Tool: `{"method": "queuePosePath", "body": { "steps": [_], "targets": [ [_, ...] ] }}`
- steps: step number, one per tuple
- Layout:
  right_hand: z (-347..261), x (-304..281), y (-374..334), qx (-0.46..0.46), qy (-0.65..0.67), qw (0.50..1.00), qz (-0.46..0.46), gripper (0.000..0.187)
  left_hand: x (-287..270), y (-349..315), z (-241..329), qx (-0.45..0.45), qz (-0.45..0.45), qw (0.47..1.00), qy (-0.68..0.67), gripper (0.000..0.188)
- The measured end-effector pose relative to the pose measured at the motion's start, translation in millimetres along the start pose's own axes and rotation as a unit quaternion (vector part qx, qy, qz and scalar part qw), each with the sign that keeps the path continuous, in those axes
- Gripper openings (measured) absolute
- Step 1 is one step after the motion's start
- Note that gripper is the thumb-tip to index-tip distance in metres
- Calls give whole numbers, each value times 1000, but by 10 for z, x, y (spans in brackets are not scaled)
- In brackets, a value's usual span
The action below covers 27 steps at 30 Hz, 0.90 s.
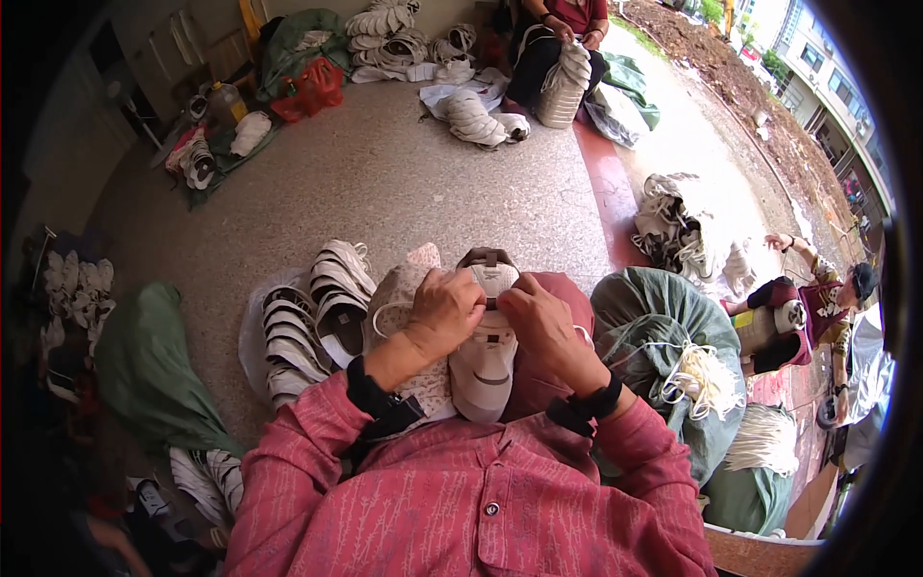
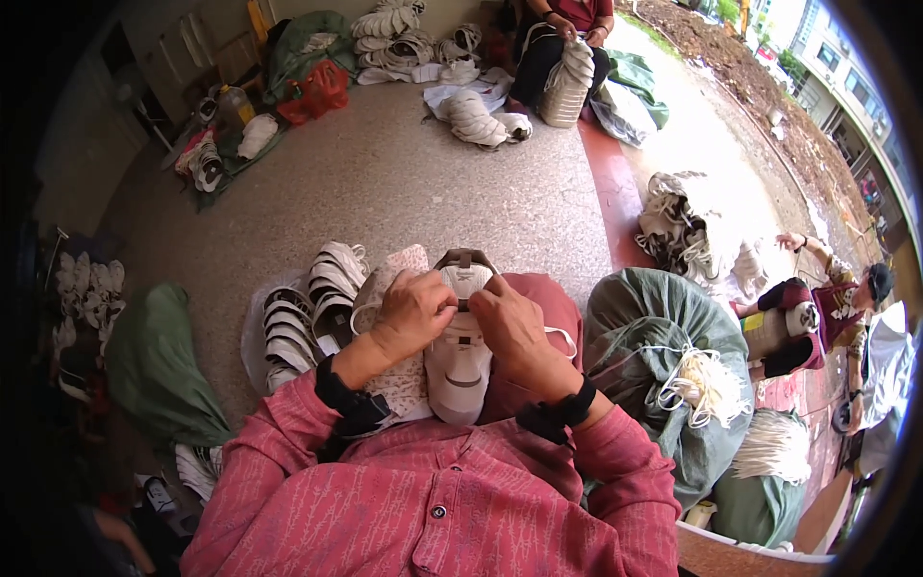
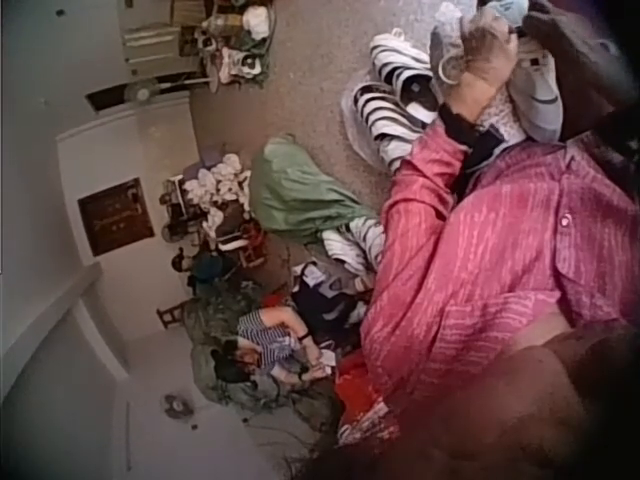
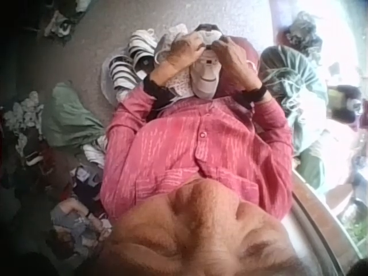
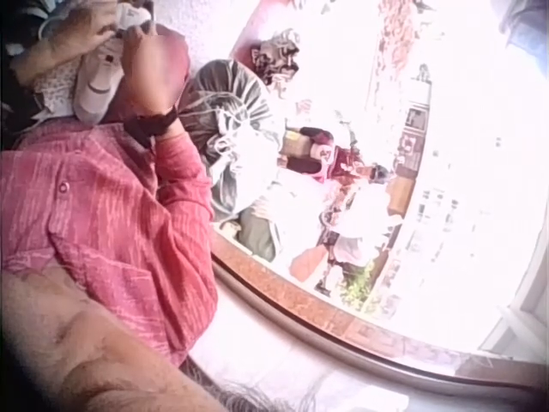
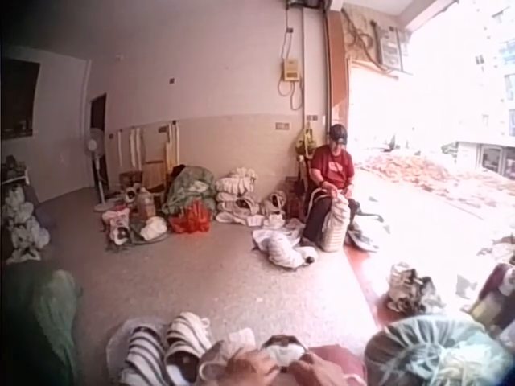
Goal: Lacing white shoes with white shoelaces in a warehouse or assembly area.
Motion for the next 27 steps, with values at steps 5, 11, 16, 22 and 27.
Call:
{"method": "queuePosePath", "body": {
  "steps": [5,11,16,22,27],
  "targets": [
    [179,-164,-30,23,-18,999,21,11,-45,-4,35,26,-38,998,53,9],
    [232,-48,3,-25,-80,996,-22,9,-46,-41,15,44,-27,998,19,6],
    [540,-605,39,51,-187,977,85,11,-657,-40,-203,39,39,983,176,3],
    [1868,-1778,-785,174,-205,811,520,16,-2206,-518,-884,-129,304,888,319,5],
    [2376,-1282,-1386,360,68,778,511,20,-2328,-1209,-1198,-254,356,834,335,4]
  ]
}}
Point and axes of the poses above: each hand's wrist, its own y-axis towards the middle knuckle, its own x-axis out of the palm, z = x × y, the point moved 3 cm from there along y, towards the middle knuckle, and after that the axes turned 5 degrees about -y, right-handed, at the moved point
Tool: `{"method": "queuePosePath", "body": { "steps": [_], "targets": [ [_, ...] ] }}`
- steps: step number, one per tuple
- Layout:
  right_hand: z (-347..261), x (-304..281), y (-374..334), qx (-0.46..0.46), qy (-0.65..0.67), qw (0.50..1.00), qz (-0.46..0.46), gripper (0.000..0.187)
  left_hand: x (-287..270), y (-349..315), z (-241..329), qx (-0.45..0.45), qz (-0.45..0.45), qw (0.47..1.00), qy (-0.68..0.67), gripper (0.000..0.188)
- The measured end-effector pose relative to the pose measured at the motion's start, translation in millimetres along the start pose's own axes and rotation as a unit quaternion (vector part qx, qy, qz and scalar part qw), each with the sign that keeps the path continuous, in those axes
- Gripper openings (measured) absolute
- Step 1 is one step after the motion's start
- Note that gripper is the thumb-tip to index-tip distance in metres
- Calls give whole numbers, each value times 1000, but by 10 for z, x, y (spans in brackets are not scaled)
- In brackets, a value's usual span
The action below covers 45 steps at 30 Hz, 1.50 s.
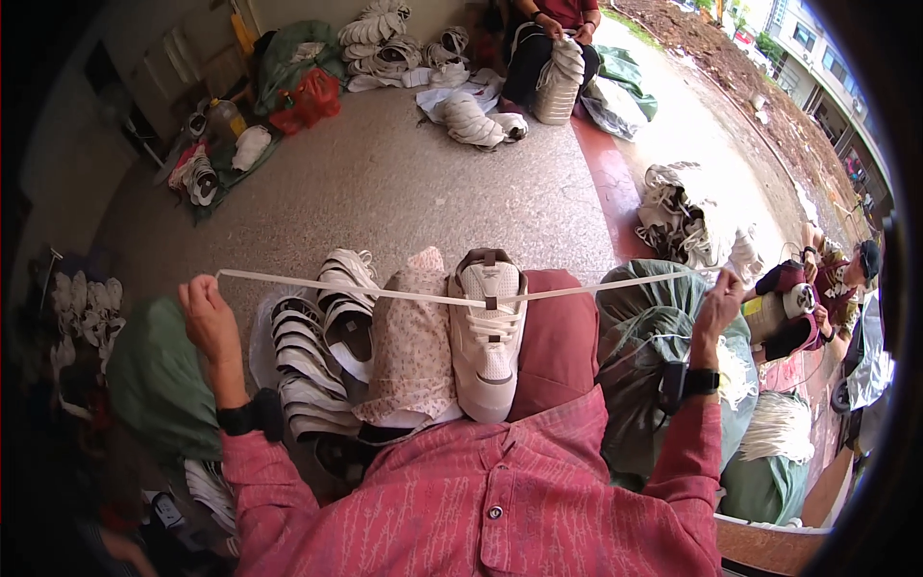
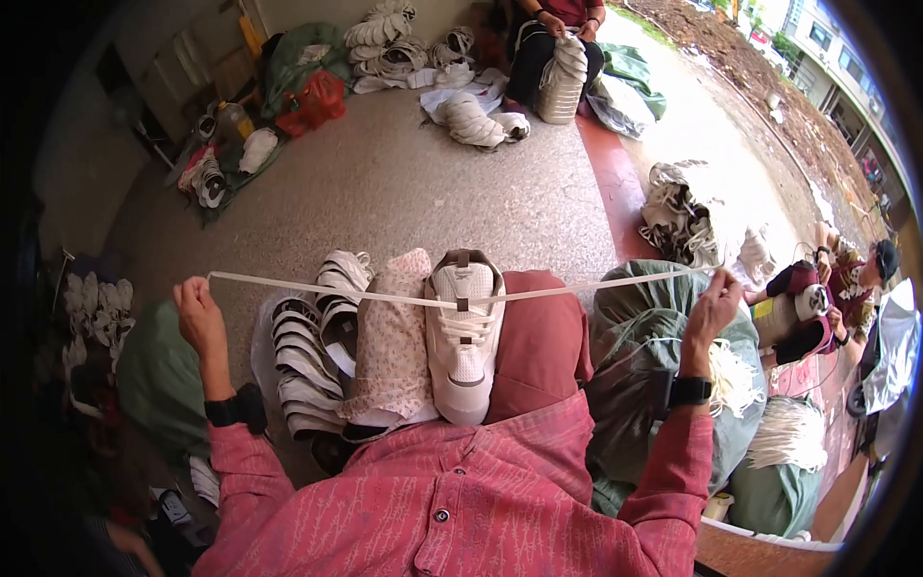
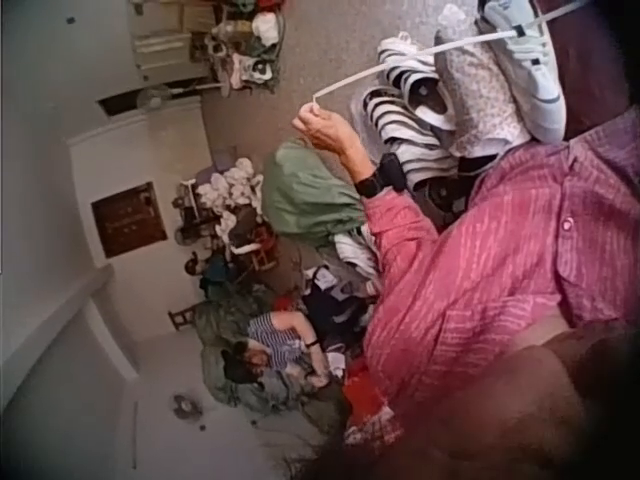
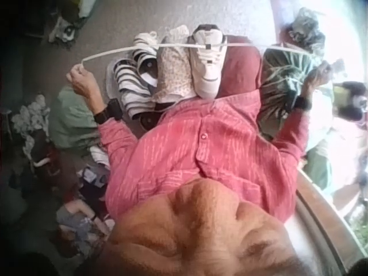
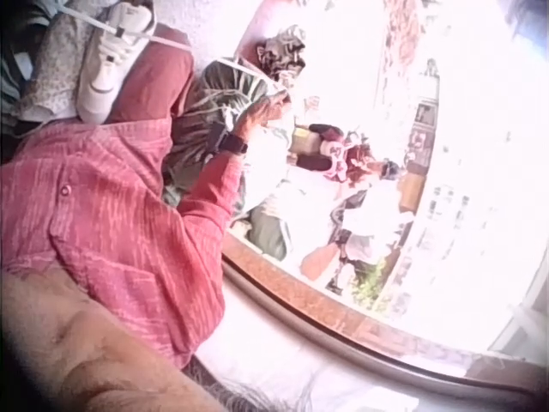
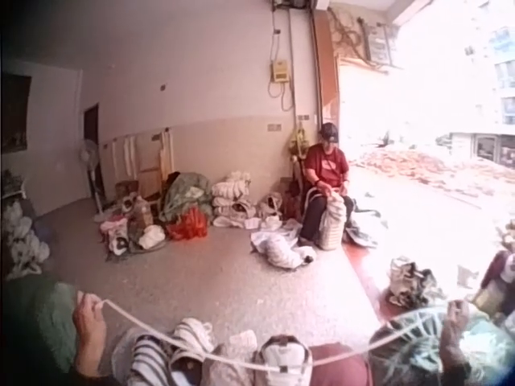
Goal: Lacing white shoes with white shoelaces in a warehouse or assembly area.
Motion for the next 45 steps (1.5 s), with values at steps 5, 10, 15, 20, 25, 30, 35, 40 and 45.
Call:
{"method": "queuePosePath", "body": {
  "steps": [5,10,15,20,25,30,35,40,45],
  "targets": [
    [-118,358,-1044,69,54,950,-299,28,512,-870,131,-284,-274,811,-433,23],
    [-1196,528,-1894,336,187,638,-667,34,409,-1503,1374,-430,-604,290,-605,46],
    [-1095,968,-2132,410,376,621,-552,32,644,-1530,1896,-449,-544,159,-690,49],
    [-1013,1022,-1929,434,490,606,-451,21,1028,-1351,1467,-476,-333,77,-811,24],
    [-638,695,-1457,411,493,680,-354,16,973,-1278,507,-486,-217,117,-839,21],
    [68,200,-1118,388,476,741,-272,20,770,-1539,-378,-472,-152,280,-822,25],
    [673,-314,-1122,412,344,833,-132,21,497,-1575,-152,-515,-137,488,-691,28],
    [698,-186,-1164,525,403,750,16,14,557,-1544,-403,-560,-38,292,-774,28],
    [996,11,-929,476,382,776,-158,10,495,-1270,57,-459,-223,432,-743,27]
  ]
}}
Point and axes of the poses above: each hand's wrist, its own y-axis towards the middle knuckle, its own x-axis out of the palm, z = x × y, the point moved 3 cm from there along y, towards the middle knuckle, and after that the axes turned 5 degrees about -y, right-handed, at the moved point
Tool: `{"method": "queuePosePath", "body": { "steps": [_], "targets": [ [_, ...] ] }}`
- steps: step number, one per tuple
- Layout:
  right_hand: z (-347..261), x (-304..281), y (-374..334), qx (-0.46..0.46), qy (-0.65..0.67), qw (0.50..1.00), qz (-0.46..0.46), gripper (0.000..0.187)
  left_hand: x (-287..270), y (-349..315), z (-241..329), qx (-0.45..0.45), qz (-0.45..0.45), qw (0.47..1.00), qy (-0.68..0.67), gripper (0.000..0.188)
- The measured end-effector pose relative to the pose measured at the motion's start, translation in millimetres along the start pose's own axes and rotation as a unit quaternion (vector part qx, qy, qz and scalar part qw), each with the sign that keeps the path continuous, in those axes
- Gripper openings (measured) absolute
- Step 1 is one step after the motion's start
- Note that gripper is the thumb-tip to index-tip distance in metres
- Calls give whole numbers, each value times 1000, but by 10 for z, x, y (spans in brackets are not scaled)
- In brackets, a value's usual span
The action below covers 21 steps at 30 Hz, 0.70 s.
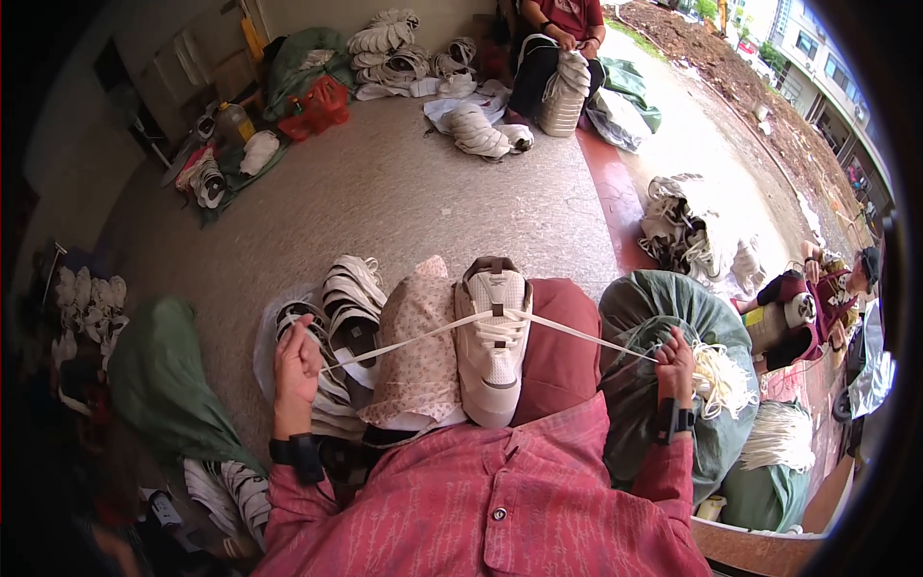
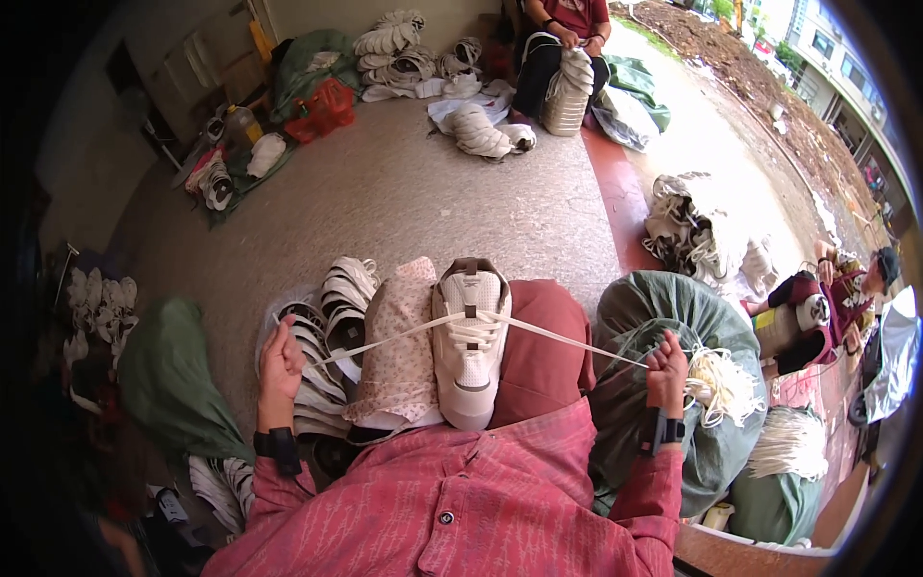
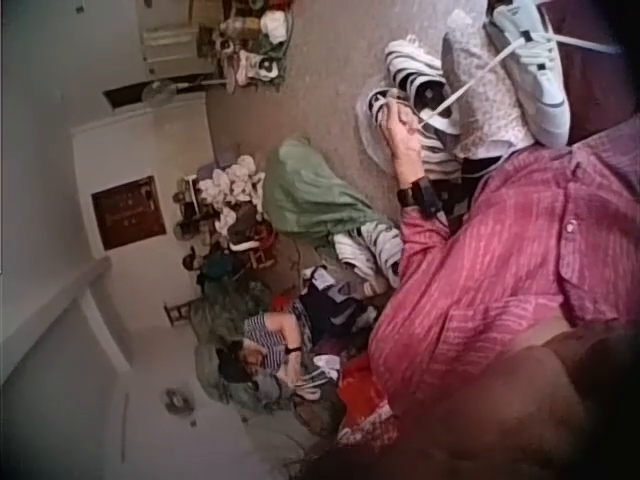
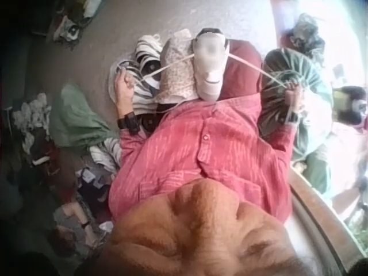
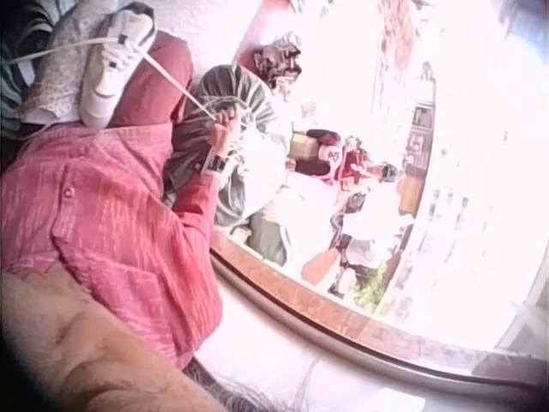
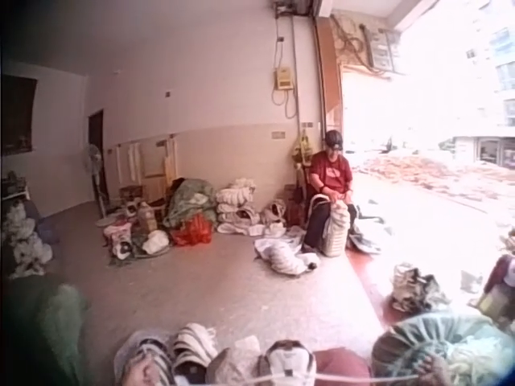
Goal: Lacing white shoes with white shoelaces in a warehouse or assembly area.
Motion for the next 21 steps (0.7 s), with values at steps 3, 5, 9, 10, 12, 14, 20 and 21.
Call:
{"method": "queuePosePath", "body": {
  "steps": [3,5,9,10,12,14,20,21],
  "targets": [
    [-55,1189,-694,-174,-324,927,-77,16,583,30,-175,28,-39,920,388,25],
    [201,1518,-752,-276,-424,841,-193,15,890,162,-418,82,-124,844,515,26],
    [600,2236,-1298,-487,-653,491,-308,7,1374,202,-859,138,-182,743,629,24],
    [694,2282,-1281,-491,-649,469,-343,7,1405,264,-984,222,-245,688,645,22],
    [741,2287,-1286,-489,-654,431,-384,7,1466,250,-1128,301,-306,626,651,19],
    [686,2287,-1250,-468,-657,431,-404,8,1540,168,-1229,247,-341,546,724,17],
    [688,2378,-1149,-432,-664,399,-461,11,1578,125,-1198,208,-347,547,732,20],
    [694,2405,-1137,-428,-661,390,-477,12,1570,133,-1194,208,-342,549,734,20]
  ]
}}
Point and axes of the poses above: each hand's wrist, its own y-axis towards the middle knuckle, its own x-axis out of the palm, z = x × y, the point moved 3 cm from there along y, towards the middle knuckle, and after that the axes turned 5 degrees about -y, right-handed, at the moved point
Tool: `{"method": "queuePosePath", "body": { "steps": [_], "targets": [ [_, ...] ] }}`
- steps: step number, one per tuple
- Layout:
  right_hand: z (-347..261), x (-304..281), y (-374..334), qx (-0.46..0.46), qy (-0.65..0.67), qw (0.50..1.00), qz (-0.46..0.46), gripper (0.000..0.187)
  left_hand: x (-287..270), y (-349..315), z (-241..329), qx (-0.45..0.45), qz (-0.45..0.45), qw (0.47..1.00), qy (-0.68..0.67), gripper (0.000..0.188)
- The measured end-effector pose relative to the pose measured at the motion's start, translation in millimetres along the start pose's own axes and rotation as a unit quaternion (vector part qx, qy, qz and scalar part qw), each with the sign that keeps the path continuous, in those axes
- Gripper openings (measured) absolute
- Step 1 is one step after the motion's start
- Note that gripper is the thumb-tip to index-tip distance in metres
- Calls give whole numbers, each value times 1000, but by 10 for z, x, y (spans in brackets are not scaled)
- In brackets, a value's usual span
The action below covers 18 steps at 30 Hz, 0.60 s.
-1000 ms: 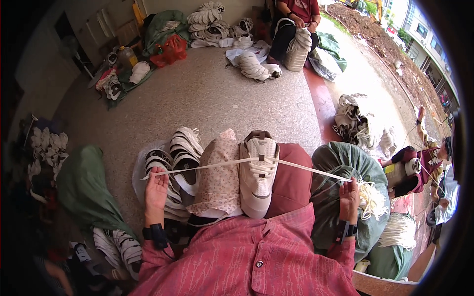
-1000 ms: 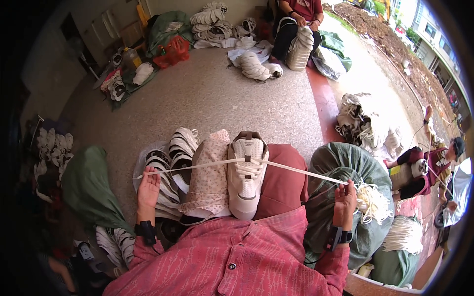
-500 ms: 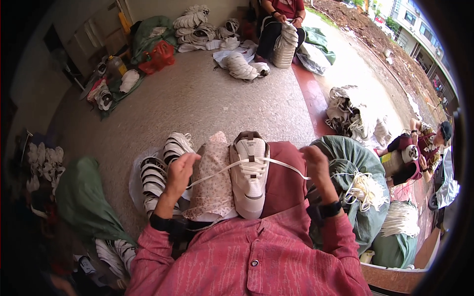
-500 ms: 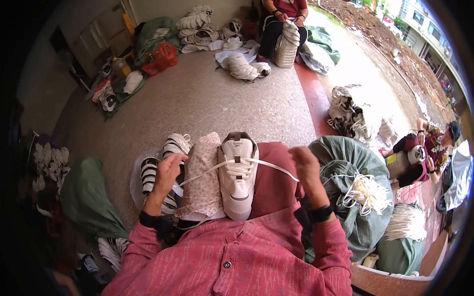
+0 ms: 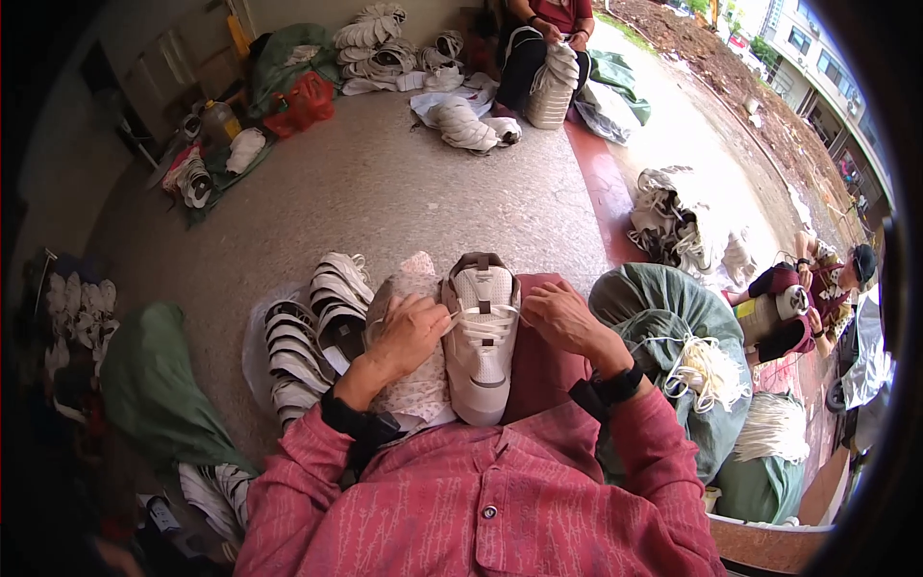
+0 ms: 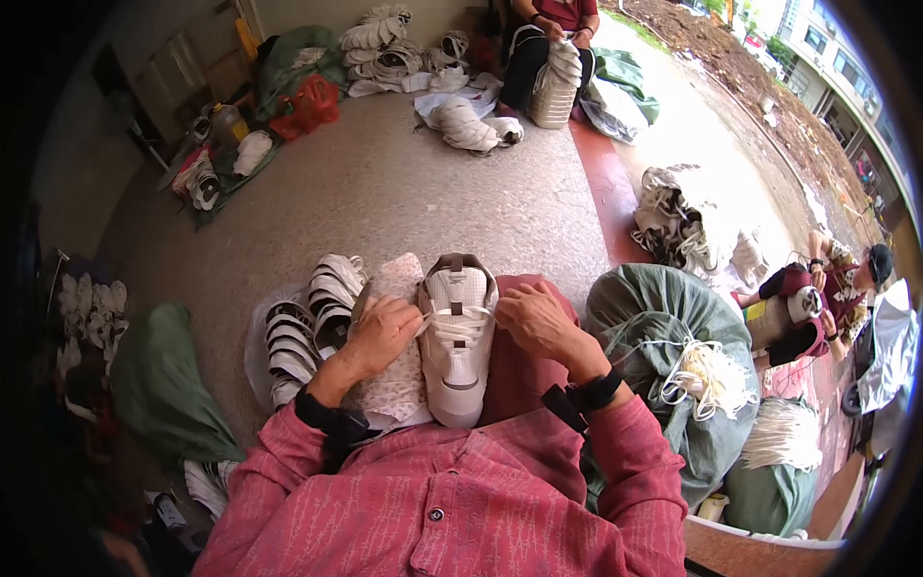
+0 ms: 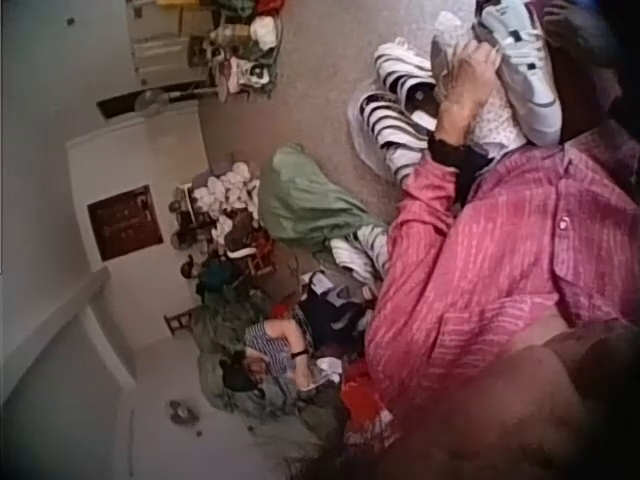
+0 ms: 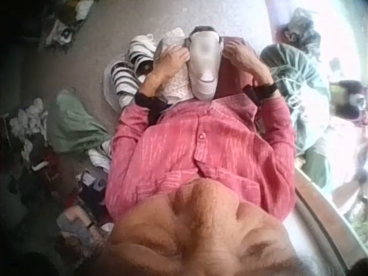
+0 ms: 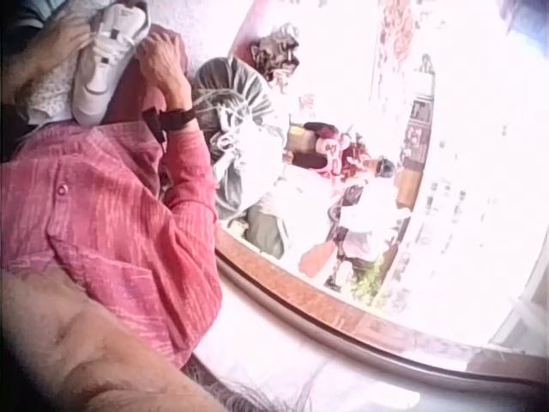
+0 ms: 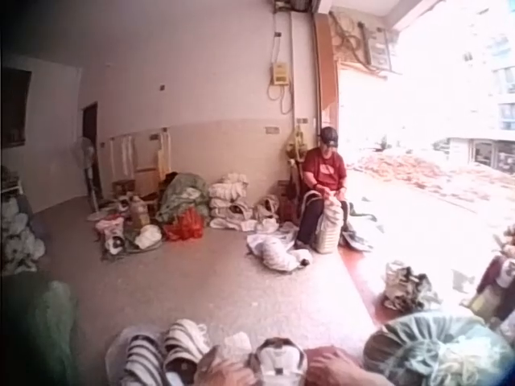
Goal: Lacing white shoes with white shoelaces in a warehouse or assembly area.
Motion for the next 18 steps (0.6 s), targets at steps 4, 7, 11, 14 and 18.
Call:
{"method": "queuePosePath", "body": {
  "steps": [4,7,11,14,18],
  "targets": [
    [127,-12,88,26,116,992,-45,18,39,38,-70,-5,-3,1000,-30,22],
    [79,34,132,4,61,998,-2,19,74,62,-122,-2,-11,999,-35,21],
    [15,-8,162,1,65,998,-9,22,31,66,-132,30,-19,999,-27,20],
    [49,-68,158,24,111,991,-66,21,51,65,-139,49,-17,998,-18,19],
    [22,-146,155,107,227,965,-79,19,84,74,-165,41,14,999,-28,17]
  ]
}}
Point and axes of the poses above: each hand's wrist, its own y-axis towards the middle knuckle, its own x-axis out of the palm, z = x × y, the point moved 3 cm from there along y, towards the middle knuckle, and after that the axes turned 5 degrees about -y, right-handed, at the moved point
